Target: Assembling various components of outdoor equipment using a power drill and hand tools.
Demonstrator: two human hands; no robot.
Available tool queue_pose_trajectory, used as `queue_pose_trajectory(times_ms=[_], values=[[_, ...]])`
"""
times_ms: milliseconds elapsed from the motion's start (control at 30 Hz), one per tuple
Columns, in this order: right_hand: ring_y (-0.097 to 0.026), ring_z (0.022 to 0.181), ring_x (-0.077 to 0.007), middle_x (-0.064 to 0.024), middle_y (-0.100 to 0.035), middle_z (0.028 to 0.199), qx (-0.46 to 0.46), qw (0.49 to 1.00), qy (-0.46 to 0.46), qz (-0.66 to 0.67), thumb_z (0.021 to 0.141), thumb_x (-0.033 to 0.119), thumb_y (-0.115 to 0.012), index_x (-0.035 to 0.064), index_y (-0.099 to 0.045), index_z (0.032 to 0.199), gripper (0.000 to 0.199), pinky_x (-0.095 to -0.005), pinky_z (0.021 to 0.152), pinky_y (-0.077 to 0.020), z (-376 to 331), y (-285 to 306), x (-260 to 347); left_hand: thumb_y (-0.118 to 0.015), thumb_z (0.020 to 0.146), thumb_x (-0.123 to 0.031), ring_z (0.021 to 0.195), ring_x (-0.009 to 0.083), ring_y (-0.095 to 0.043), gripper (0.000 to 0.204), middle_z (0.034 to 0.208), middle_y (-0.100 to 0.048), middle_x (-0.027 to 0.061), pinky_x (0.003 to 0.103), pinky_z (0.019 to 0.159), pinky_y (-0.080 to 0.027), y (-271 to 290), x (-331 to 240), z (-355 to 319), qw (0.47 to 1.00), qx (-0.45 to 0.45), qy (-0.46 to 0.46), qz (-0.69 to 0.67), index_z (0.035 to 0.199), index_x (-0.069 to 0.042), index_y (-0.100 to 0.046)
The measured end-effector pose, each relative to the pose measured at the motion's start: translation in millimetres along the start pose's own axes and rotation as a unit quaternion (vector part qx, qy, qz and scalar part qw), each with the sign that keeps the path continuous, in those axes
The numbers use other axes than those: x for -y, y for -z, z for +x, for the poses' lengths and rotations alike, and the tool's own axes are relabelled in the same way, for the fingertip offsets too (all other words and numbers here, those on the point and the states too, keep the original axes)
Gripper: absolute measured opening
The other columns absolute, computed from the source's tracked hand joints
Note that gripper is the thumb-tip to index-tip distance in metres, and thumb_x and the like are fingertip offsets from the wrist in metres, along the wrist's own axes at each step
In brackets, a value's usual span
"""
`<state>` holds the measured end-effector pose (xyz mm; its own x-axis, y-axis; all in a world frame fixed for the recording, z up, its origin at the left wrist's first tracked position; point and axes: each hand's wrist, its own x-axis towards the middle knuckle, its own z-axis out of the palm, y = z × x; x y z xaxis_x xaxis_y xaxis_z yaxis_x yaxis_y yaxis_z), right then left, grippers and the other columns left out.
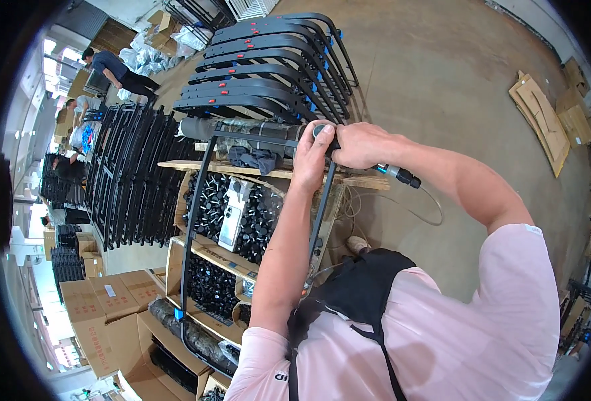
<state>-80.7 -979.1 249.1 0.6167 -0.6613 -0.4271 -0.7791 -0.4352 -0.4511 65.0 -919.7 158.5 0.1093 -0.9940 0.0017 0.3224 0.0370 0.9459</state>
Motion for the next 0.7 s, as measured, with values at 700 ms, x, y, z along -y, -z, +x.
queue_pose_trajectory(times_ms=[700], values=[[-0.068,0.068,-0.0237,-0.0127,-0.071,0.078,0.042,0.984,-0.091,0.147,0.072,0.012,-0.068,-0.0040,-0.069,0.080,0.017,-0.0378,0.062,-0.0543,15.6,-3.6,14.5,-0.074,0.100,-0.030,0.089,0.0093,-0.058,0.028,0.096,-0.066,-0.0007,0.029,0.081,-0.051,13.5,-10.4,7.1,0.998,0.031,0.037,-0.033,0.111,-0.005,-0.070]])
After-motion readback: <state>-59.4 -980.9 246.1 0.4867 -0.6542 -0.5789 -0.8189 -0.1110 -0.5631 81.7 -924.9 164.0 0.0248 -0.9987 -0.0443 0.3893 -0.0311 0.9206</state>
